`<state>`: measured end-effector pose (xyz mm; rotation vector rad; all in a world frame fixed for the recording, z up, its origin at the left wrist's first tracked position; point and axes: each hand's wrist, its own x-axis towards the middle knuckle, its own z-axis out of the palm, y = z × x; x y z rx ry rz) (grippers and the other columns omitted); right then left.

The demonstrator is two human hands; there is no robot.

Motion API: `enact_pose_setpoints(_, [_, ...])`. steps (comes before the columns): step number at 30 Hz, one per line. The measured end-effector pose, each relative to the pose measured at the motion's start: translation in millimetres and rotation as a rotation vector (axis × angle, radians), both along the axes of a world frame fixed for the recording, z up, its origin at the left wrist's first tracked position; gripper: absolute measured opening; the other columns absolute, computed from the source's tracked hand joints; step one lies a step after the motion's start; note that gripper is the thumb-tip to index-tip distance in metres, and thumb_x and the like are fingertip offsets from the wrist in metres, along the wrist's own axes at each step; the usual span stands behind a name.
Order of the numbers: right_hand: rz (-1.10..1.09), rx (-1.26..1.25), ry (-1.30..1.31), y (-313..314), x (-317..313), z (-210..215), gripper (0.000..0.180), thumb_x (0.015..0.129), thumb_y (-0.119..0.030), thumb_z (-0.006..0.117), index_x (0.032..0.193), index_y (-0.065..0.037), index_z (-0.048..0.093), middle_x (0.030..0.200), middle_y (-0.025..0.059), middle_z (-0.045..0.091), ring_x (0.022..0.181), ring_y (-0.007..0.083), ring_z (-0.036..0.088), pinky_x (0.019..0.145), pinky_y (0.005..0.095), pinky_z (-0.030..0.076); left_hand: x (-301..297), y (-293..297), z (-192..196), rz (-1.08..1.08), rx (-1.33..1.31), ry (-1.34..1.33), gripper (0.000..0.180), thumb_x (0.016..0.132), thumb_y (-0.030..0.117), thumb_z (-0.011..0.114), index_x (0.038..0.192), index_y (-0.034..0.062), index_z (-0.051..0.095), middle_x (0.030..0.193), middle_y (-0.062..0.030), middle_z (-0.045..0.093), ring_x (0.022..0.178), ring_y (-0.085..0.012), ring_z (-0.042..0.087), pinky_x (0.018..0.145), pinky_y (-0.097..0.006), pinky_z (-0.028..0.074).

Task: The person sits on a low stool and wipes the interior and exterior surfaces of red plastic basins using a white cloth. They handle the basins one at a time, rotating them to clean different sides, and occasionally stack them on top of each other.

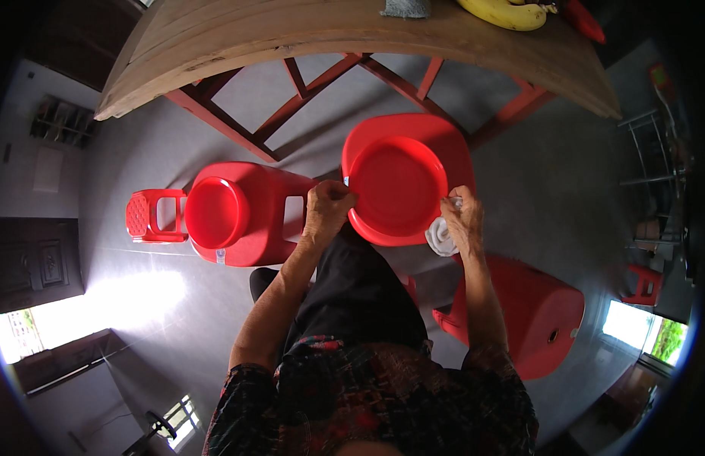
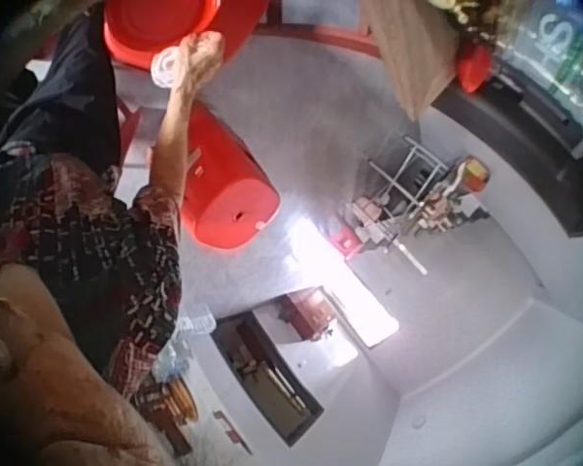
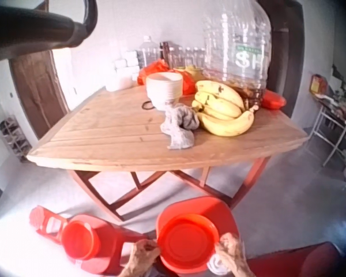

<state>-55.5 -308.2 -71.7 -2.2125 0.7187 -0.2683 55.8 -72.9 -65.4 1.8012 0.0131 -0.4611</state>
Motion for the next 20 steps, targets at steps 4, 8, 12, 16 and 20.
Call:
enact_pose_setpoints(4, [-0.084, 0.092, -0.084, 5.5, 3.3, 4.5, 0.015, 0.076, -0.011, 0.064, 0.084, 0.000, 0.057, 0.072, 0.0110, 0.061, 0.066, 0.0175, 0.059, 0.059, 0.0325, 0.047, 5.1, 0.5, -13.4, -0.035, 0.015, -0.029, 0.022, 0.068, 0.014, 0.068, 0.079, -0.0041, 0.063, 0.068, -0.0097, 0.065, 0.062, -0.0149, 0.061, 0.059, -0.028, 0.049])
enact_pose_setpoints(8, [-0.028, 0.178, 0.017, -2.7, 0.3, 2.1, 0.015, 0.076, -0.011, 0.062, 0.085, 0.001, 0.057, 0.070, 0.0095, 0.060, 0.063, 0.0160, 0.056, 0.058, 0.0320, 0.046, -3.7, -5.1, -9.6, 0.017, 0.117, -0.199, 0.021, 0.068, 0.014, 0.066, 0.079, -0.0029, 0.061, 0.070, -0.0116, 0.065, 0.065, -0.0196, 0.063, 0.063, -0.031, 0.050])
enact_pose_setpoints(12, [-0.042, 0.196, -0.010, -1.1, -0.3, 1.5, 0.015, 0.075, -0.011, 0.062, 0.084, 0.001, 0.057, 0.067, 0.0086, 0.059, 0.061, 0.0158, 0.055, 0.058, 0.0322, 0.046, -3.8, -8.1, -5.7, 0.041, 0.272, -0.275, 0.022, 0.068, 0.015, 0.069, 0.075, -0.0044, 0.061, 0.064, -0.0100, 0.063, 0.060, -0.0156, 0.059, 0.057, -0.031, 0.047])
enact_pose_setpoints(16, [-0.031, 0.213, -0.019, -1.0, -1.7, 7.6, 0.014, 0.075, -0.011, 0.062, 0.084, -0.001, 0.058, 0.067, 0.0079, 0.058, 0.062, 0.0152, 0.054, 0.058, 0.0325, 0.045, 0.1, -10.9, 10.4, 0.029, 0.239, -0.285, 0.023, 0.069, 0.016, 0.069, 0.074, -0.0041, 0.060, 0.064, -0.0104, 0.063, 0.059, -0.0158, 0.058, 0.057, -0.031, 0.047])
enact_pose_setpoints(20, [0.066, 0.225, 0.048, -3.9, -2.6, 32.8, 0.015, 0.076, -0.013, 0.062, 0.085, -0.002, 0.059, 0.072, 0.0087, 0.062, 0.064, 0.0201, 0.056, 0.061, 0.0343, 0.046, 8.3, -7.9, 12.5, 0.029, 0.130, -0.275, 0.022, 0.071, 0.017, 0.069, 0.075, -0.0029, 0.060, 0.065, -0.0101, 0.063, 0.059, -0.0164, 0.058, 0.057, -0.031, 0.047])
